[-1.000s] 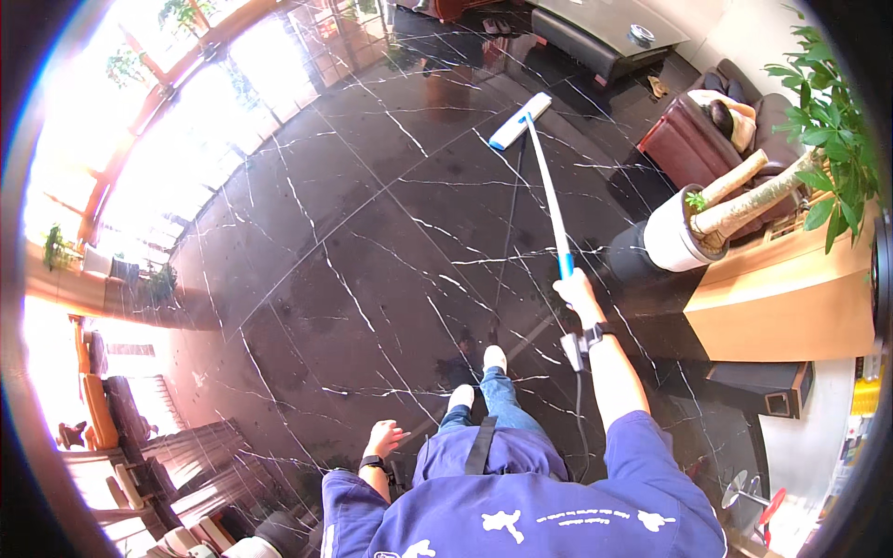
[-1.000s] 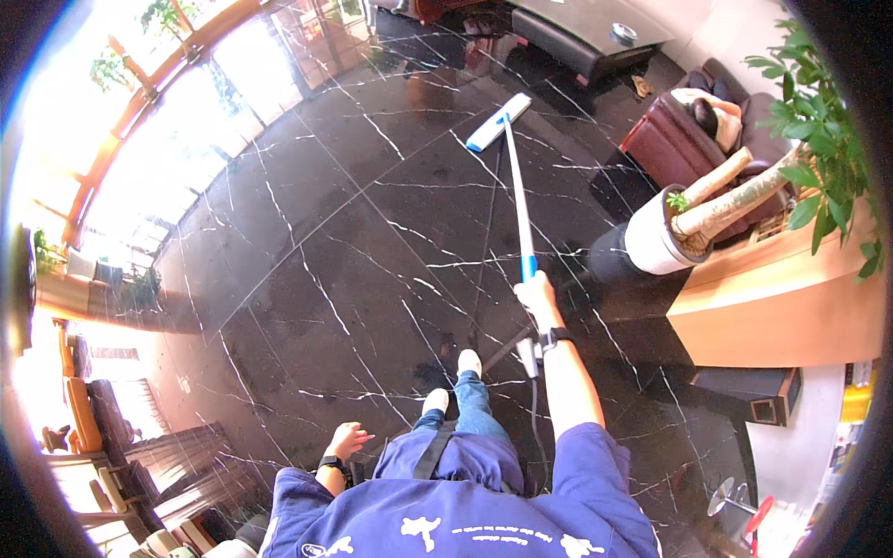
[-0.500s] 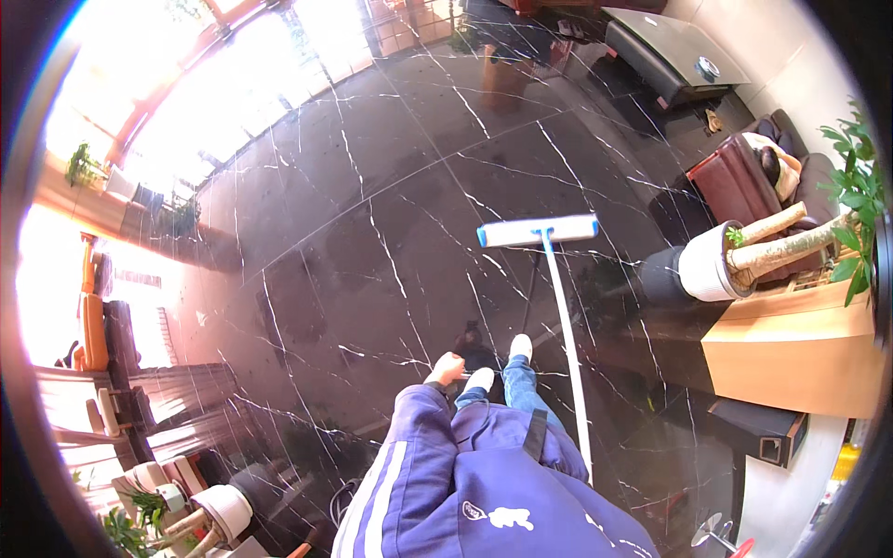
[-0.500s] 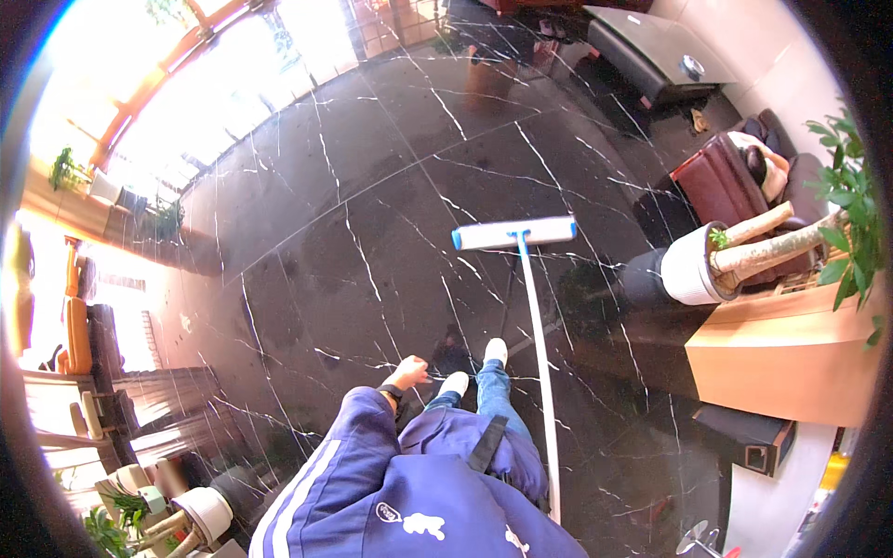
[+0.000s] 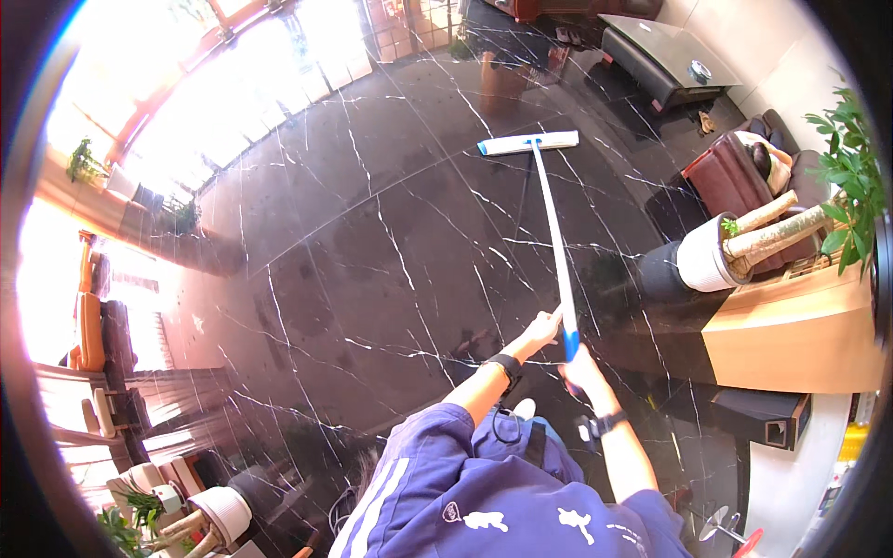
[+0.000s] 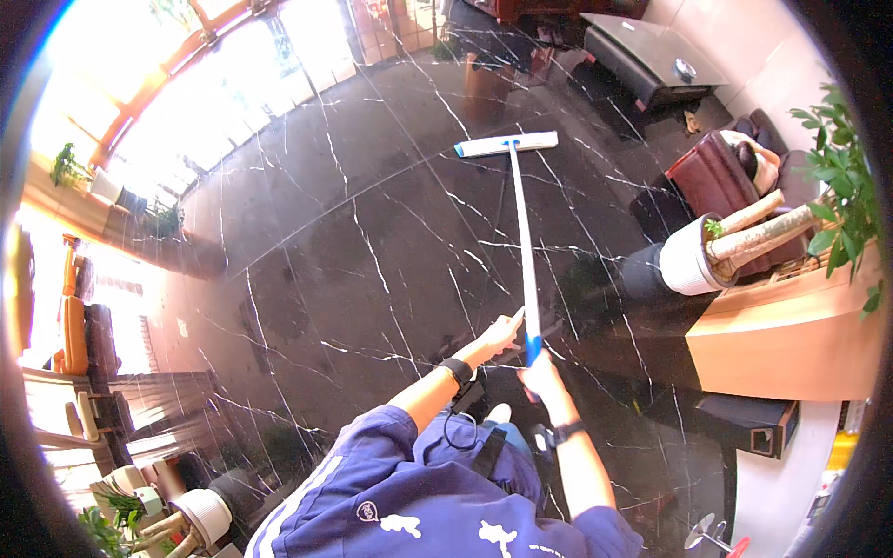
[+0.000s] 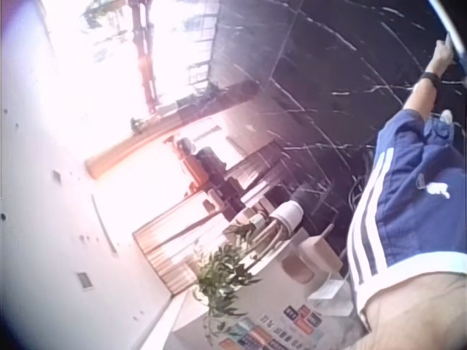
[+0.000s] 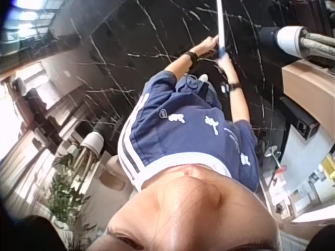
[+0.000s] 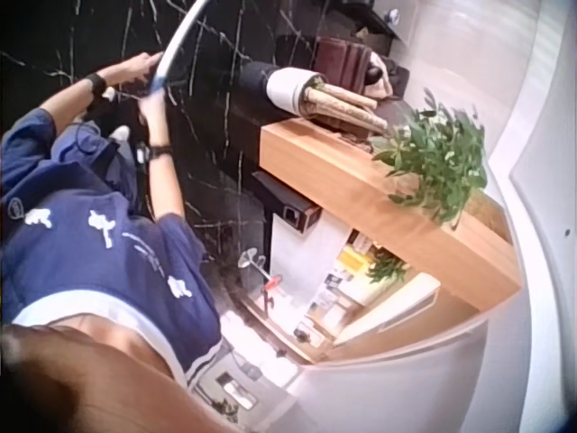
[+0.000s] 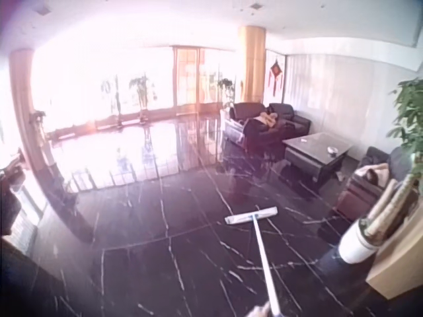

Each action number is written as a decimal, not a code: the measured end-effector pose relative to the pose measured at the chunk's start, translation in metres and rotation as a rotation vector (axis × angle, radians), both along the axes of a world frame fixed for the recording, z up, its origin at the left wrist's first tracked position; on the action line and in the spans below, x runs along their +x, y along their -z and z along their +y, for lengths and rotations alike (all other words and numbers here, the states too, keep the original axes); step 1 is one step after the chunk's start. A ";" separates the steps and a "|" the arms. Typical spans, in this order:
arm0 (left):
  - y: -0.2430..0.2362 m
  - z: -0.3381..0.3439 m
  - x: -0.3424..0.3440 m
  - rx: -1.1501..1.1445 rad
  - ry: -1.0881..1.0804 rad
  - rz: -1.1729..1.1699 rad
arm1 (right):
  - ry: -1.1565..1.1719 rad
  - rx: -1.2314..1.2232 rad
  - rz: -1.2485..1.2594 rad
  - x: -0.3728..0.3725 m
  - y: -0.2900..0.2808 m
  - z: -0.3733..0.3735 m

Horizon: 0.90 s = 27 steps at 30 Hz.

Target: Mopping the polished floor in a lobby area with people resting on couches.

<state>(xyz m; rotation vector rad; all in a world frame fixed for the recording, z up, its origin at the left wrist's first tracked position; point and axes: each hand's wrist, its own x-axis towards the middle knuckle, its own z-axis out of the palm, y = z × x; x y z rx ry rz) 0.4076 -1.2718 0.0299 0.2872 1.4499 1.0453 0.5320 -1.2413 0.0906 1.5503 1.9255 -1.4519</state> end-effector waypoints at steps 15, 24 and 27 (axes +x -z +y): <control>0.034 -0.036 0.204 -0.051 -0.348 -0.935 | 0.164 -0.131 -0.066 0.317 -0.183 -0.158; 0.016 -0.114 0.285 -0.330 -0.335 -0.890 | 0.193 0.137 -0.087 0.379 -0.351 -0.233; 0.019 -0.098 0.258 -0.187 -0.288 -0.891 | 0.146 0.263 -0.168 0.332 -0.349 -0.224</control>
